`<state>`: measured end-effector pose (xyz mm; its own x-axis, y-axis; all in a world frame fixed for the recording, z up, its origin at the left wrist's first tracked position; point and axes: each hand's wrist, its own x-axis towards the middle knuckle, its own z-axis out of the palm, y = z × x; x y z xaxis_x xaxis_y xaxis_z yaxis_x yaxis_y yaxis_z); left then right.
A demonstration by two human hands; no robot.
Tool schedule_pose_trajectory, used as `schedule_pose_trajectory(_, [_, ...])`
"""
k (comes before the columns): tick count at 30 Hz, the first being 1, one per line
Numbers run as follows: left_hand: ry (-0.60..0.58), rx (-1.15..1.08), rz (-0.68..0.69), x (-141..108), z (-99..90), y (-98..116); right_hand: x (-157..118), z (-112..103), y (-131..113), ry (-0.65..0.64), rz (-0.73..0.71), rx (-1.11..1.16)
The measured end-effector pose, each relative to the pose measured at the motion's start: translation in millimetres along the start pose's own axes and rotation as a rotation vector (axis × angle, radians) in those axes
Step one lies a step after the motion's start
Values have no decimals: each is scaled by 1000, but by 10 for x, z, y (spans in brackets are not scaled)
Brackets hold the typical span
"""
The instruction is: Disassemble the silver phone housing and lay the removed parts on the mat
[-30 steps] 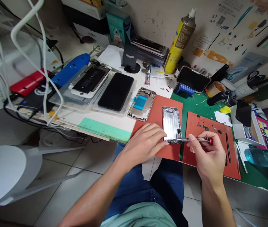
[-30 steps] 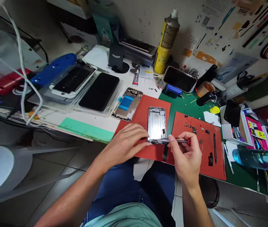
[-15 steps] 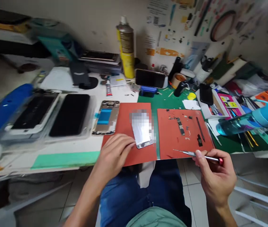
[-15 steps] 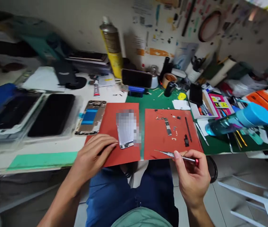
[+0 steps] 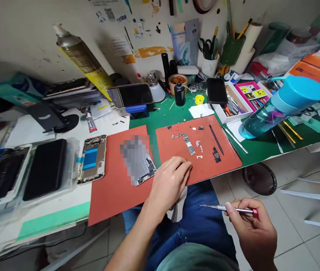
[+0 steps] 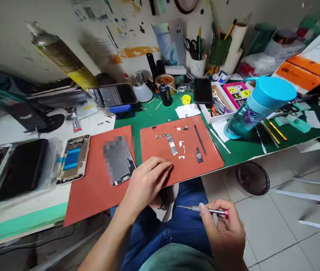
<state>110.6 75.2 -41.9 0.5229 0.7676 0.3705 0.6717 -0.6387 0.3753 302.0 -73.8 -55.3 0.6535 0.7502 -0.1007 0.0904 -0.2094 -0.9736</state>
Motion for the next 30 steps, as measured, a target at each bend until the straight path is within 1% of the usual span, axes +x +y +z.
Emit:
schedule_pose_trajectory(3, [-26, 26, -39, 49, 98, -31, -16, -25, 34, 8, 49, -49])
schedule_pose_trajectory(9, [-43, 5, -58, 38, 125, -29, 63, -66, 14, 0, 123, -34])
schedule_pose_trajectory(13, [-32, -5, -49, 43, 135, -23, 82, -44, -6, -25, 95, 17])
schedule_pose_trajectory(17, [-27, 3, -34, 62, 146, -21, 87, -28, 7, -45, 65, 7])
schedule_pose_trajectory(20, [-29, 22, -39, 77, 137, -9, 83, -22, 8, -47, 79, -10])
schedule_pose_trajectory(22, [-27, 49, -45, 67, 97, 1, 77, -22, 5, -50, 87, -16])
schedule_pose_trajectory(24, [-9, 63, -54, 16, 20, 11, 74, -24, 1, -53, 90, 2])
schedule_pose_trajectory(26, [41, 38, -64, -98, -87, 24, 75, -16, -16, -24, 96, 47])
schedule_pose_trajectory(29, [188, -92, -95, -371, -234, 63, 67, 46, -89, 42, 126, 193])
schedule_pose_trajectory(30, [221, -160, -112, -469, -257, 83, 53, 89, -123, 36, 151, 261])
